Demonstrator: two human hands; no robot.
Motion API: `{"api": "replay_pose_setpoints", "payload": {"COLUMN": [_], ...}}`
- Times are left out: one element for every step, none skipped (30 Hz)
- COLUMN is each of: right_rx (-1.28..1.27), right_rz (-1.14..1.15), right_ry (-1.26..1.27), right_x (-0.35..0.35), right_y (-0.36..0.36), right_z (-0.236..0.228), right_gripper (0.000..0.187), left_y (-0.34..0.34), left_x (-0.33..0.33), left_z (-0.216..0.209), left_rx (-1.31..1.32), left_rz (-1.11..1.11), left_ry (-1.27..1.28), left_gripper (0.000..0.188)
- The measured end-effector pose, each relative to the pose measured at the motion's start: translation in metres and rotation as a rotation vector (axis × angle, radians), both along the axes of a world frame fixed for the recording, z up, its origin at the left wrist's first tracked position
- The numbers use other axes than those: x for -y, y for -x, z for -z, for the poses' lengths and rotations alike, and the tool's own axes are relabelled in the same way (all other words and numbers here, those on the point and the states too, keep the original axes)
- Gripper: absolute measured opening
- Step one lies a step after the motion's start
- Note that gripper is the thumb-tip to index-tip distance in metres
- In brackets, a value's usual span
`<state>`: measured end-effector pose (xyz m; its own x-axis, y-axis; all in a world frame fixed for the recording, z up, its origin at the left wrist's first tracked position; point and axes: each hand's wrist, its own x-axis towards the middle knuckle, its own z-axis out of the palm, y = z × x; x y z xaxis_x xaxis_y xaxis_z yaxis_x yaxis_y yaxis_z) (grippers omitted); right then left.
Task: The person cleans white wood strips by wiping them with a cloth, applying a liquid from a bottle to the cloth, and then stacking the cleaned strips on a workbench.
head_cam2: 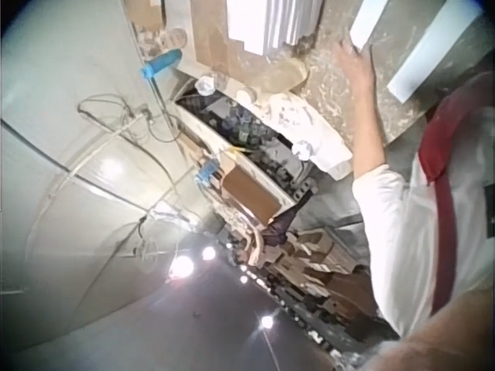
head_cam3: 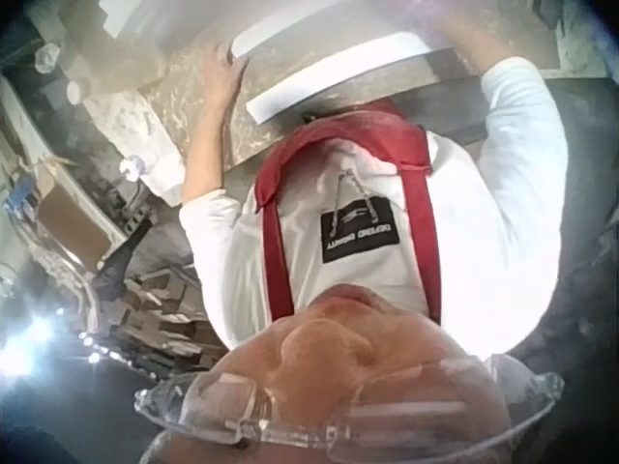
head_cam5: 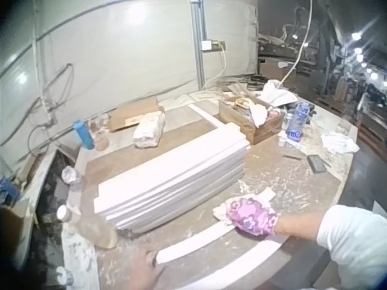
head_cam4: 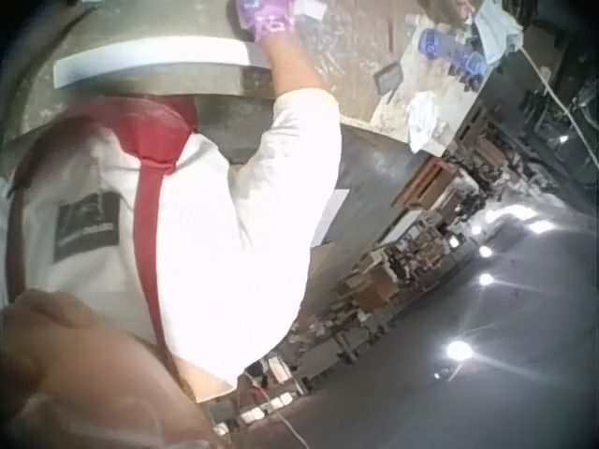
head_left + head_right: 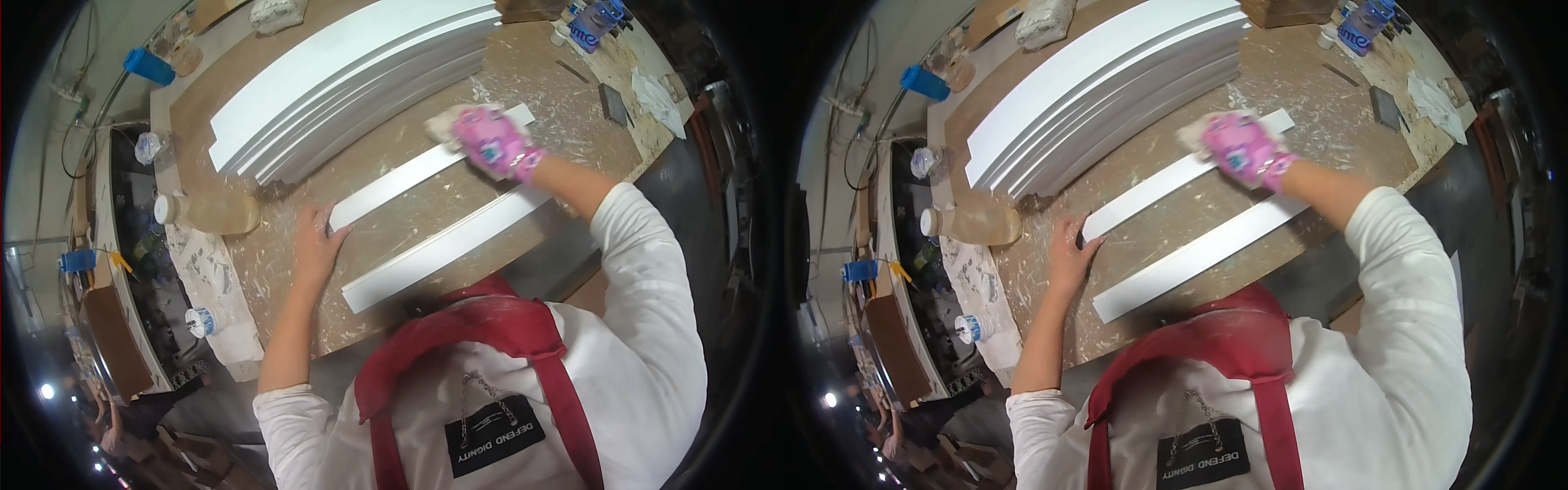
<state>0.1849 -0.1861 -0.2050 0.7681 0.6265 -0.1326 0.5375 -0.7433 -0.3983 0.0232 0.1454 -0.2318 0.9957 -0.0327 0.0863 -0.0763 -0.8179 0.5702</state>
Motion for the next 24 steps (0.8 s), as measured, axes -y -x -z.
{"api": "replay_pose_setpoints", "payload": {"right_rx": [0.033,0.146,0.154,0.162,0.174,0.187,0.196,0.328,0.465,0.215,0.344,0.437,0.493,0.206,0.108,0.497,0.51,0.519,0.527,-0.078,-0.161,-0.243,0.232,0.141], "right_rz": [-0.182,-0.304,-0.327,-0.361,-0.361,-0.346,-0.324,-0.403,-0.472,-0.366,-0.376,-0.231,-0.143,0.399,0.532,0.317,0.265,0.216,0.178,0.437,0.377,0.315,-0.012,0.0], "right_ry": [0.066,0.241,0.11,-0.018,0.053,0.128,0.2,-0.074,-0.338,-0.082,0.001,0.216,0.214,0.132,0.33,0.337,0.286,0.235,0.182,-0.264,-0.227,-0.188,0.32,0.325], "right_x": [-0.049,-0.077,-0.106,-0.136,-0.162,-0.179,-0.189,-0.177,-0.15,-0.128,-0.109,-0.054,0.004,0.052,0.075,0.12,0.117,0.106,0.1,0.101,0.064,0.027,-0.026,-0.03], "right_y": [0.025,0.043,0.058,0.073,0.085,0.096,0.103,0.098,0.083,0.071,0.064,0.035,0.013,0.001,-0.002,0.008,0.018,0.038,0.057,0.07,0.09,0.11,0.146,0.152], "right_z": [-0.041,-0.039,-0.024,-0.008,-0.026,-0.04,-0.044,-0.015,0.011,-0.001,-0.036,0.004,0.008,0.004,-0.029,-0.032,-0.047,-0.075,-0.087,-0.067,-0.066,-0.065,-0.095,-0.103], "right_gripper": [0.026,0.031,0.03,0.03,0.028,0.027,0.026,0.023,0.02,0.015,0.011,0.009,0.007,0.008,0.01,0.017,0.02,0.022,0.025,0.026,0.029,0.033,0.039,0.04], "left_y": [0.009,0.011,0.007,0.004,0.005,0.003,0.003,0.003,0.002,0.003,0.008,0.006,0.009,0.006,0.006,0.004,0.009,0.018,0.028,0.037,0.051,0.062,0.067,0.072], "left_x": [-0.007,-0.008,-0.007,-0.006,-0.008,-0.007,-0.006,-0.003,-0.003,-0.004,-0.007,-0.007,-0.007,-0.004,-0.006,-0.008,-0.005,-0.004,-0.001,0.009,0.019,0.03,0.036,0.04], "left_z": [0.01,0.014,0.015,0.016,0.018,0.018,0.018,0.016,0.015,0.018,0.024,0.027,0.028,0.026,0.025,0.029,0.026,0.017,0.003,-0.019,-0.022,-0.026,-0.03,-0.026], "left_rx": [-0.009,0.029,0.074,0.119,0.122,0.124,0.123,0.184,0.125,0.062,-0.007,-0.02,-0.02,-0.014,-0.006,0.142,0.147,0.148,0.149,0.11,0.114,0.119,0.121,0.043], "left_rz": [-0.036,-0.039,-0.03,-0.027,-0.051,-0.061,-0.064,-0.057,-0.072,-0.095,-0.133,-0.119,-0.109,-0.082,-0.078,0.005,0.039,0.076,0.122,0.277,0.332,0.384,0.441,0.441], "left_ry": [-0.001,0.046,0.093,0.136,0.186,0.239,0.29,0.3,0.346,0.392,0.438,0.427,0.411,0.393,0.364,0.353,0.29,0.226,0.158,0.066,0.017,-0.035,-0.083,-0.057], "left_gripper": [0.061,0.066,0.072,0.077,0.081,0.085,0.089,0.09,0.089,0.089,0.089,0.091,0.09,0.088,0.087,0.075,0.071,0.067,0.064,0.059,0.059,0.059,0.059,0.059]}}
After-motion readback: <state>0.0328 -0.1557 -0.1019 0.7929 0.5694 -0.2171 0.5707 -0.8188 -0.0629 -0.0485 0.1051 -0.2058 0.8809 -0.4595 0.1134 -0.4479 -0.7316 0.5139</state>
